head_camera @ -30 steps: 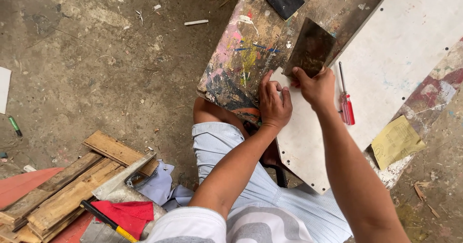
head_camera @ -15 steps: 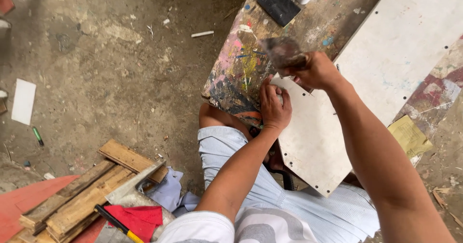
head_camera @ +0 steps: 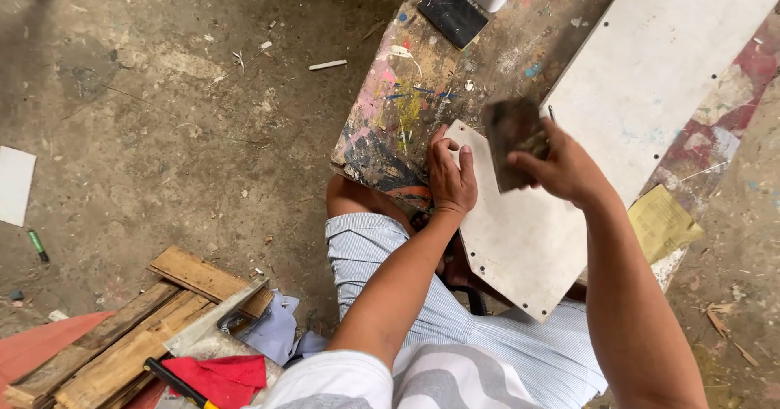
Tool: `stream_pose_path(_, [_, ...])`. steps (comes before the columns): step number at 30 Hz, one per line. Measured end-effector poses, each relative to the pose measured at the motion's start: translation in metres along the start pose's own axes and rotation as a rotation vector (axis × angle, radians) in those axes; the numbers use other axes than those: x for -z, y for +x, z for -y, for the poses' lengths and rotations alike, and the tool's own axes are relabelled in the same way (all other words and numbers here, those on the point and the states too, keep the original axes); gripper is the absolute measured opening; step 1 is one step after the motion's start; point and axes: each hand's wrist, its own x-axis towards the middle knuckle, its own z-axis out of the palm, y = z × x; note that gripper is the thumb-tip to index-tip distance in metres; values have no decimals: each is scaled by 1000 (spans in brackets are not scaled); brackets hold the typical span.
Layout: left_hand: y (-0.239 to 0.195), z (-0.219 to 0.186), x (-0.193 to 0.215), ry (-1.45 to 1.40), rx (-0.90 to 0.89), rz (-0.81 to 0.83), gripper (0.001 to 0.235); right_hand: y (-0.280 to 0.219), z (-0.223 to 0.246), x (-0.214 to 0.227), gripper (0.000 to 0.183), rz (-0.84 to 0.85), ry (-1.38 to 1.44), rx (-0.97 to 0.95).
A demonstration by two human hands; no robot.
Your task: Finalizing the assembly of a signage component by sanding edges and using a screwdriver.
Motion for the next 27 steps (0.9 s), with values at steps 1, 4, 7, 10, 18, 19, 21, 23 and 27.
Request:
stream_pose_path(1, [1, -3, 1, 13, -3, -6, 23, -2, 0, 0, 38, 77, -48, -67])
stream_pose_path(4, [0, -1, -4, 38, -6, -23, 31, 1, -11, -9, 52, 129, -256, -119])
stream_pose_path(7, [0, -2, -3, 61, 8, -34, 34, 3, 7, -20, 79, 89, -399, -26])
stream_pose_path(10, [-1, -1, -3, 48, 21, -38, 32, 24, -4, -41, 75, 20, -483, 56])
stream_pose_path(18, [-2, -3, -4, -16, 72, -53, 17, 62, -11, -62, 43, -183, -763, 56])
stream_pose_path(19, [-1, -3, -5, -11, 75, -53, 16, 67, -13, -61, 43, -201, -828, 89])
stream_pose_path(21, [-2, -1, -8, -5, 81, -56, 15, 74, -13, -60, 43, -216, -895, 123])
stream_pose_path(23, [-3, 2, -10, 7, 62, -58, 14, 77, -11, -61, 39, -230, -981, 159])
stream_pose_path(27, [-2, -2, -7, 1, 63, -60, 14, 80, -6, -58, 36, -234, -1035, 246])
